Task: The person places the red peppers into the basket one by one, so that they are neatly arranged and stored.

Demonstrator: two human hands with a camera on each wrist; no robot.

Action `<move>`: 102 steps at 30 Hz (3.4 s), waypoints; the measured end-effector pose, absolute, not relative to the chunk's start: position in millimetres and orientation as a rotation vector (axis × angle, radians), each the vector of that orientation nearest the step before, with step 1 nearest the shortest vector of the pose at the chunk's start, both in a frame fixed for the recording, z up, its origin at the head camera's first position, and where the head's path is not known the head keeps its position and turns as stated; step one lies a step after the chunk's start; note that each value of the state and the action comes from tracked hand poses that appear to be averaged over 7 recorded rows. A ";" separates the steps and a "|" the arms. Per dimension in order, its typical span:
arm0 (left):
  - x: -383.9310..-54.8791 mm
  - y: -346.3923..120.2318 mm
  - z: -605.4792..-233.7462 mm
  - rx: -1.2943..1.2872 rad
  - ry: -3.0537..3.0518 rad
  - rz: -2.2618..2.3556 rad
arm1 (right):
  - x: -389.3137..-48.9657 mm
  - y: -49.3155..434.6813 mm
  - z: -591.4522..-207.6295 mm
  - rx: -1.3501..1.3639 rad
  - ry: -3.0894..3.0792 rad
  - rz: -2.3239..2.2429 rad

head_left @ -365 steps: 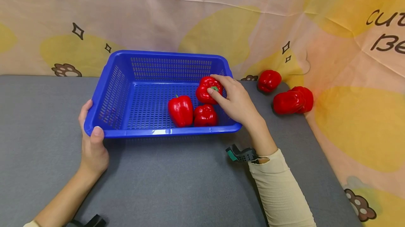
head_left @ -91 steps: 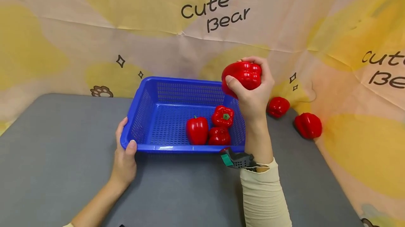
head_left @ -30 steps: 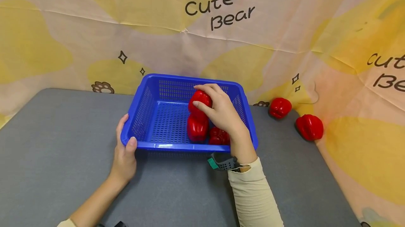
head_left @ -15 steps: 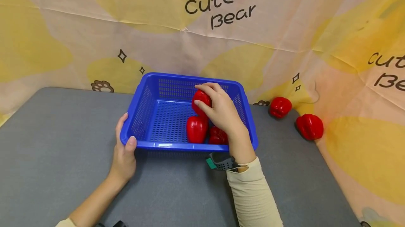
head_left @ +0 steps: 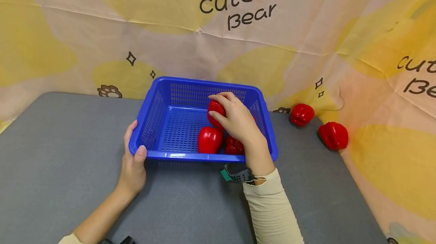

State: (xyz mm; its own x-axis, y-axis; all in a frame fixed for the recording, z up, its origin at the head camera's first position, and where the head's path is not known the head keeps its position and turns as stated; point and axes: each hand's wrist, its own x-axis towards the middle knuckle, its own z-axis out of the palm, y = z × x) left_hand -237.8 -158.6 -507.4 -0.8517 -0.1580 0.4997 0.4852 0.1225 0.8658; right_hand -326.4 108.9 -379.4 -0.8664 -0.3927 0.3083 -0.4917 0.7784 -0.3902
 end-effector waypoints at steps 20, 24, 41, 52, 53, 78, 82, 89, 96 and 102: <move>-238.3 -159.1 -508.2 -0.328 -1.918 -1.800 | -326.1 107.4 -379.8 0.713 -2.759 0.747; -238.3 -159.7 -508.4 -0.326 -1.932 -1.789 | -325.4 106.9 -380.5 0.715 -2.811 0.719; -238.5 -159.9 -508.3 -0.336 -1.917 -1.790 | -325.3 109.1 -379.1 0.712 -2.861 0.783; -237.9 -158.2 -506.2 -0.339 -1.938 -1.779 | -322.2 115.1 -374.8 0.691 -2.831 0.810; -238.0 -158.1 -506.2 -0.341 -1.938 -1.779 | -321.8 115.5 -374.1 0.688 -2.831 0.808; -237.4 -159.2 -506.3 -0.301 -1.943 -1.781 | -301.3 153.2 -356.3 0.579 -2.639 0.808; -237.2 -157.9 -507.0 -0.300 -1.942 -1.783 | -294.6 161.4 -353.1 0.613 -2.522 0.802; -237.3 -157.8 -507.3 -0.300 -1.932 -1.772 | -283.1 177.5 -354.4 0.653 -2.458 0.760; -237.0 -157.8 -508.1 -0.267 -1.941 -1.773 | -279.1 221.1 -361.3 0.564 -2.332 0.684; -236.2 -157.3 -505.8 -0.272 -1.938 -1.812 | -284.7 272.4 -374.0 0.353 -2.207 0.666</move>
State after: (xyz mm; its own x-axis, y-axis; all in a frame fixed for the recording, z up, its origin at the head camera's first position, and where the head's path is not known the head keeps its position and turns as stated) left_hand -236.2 -157.3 -505.8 -0.8698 -0.1703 0.4630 0.4505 0.1083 0.8862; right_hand -284.7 272.4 -374.0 -0.6513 -0.0358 0.7580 -0.4490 0.8235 -0.3468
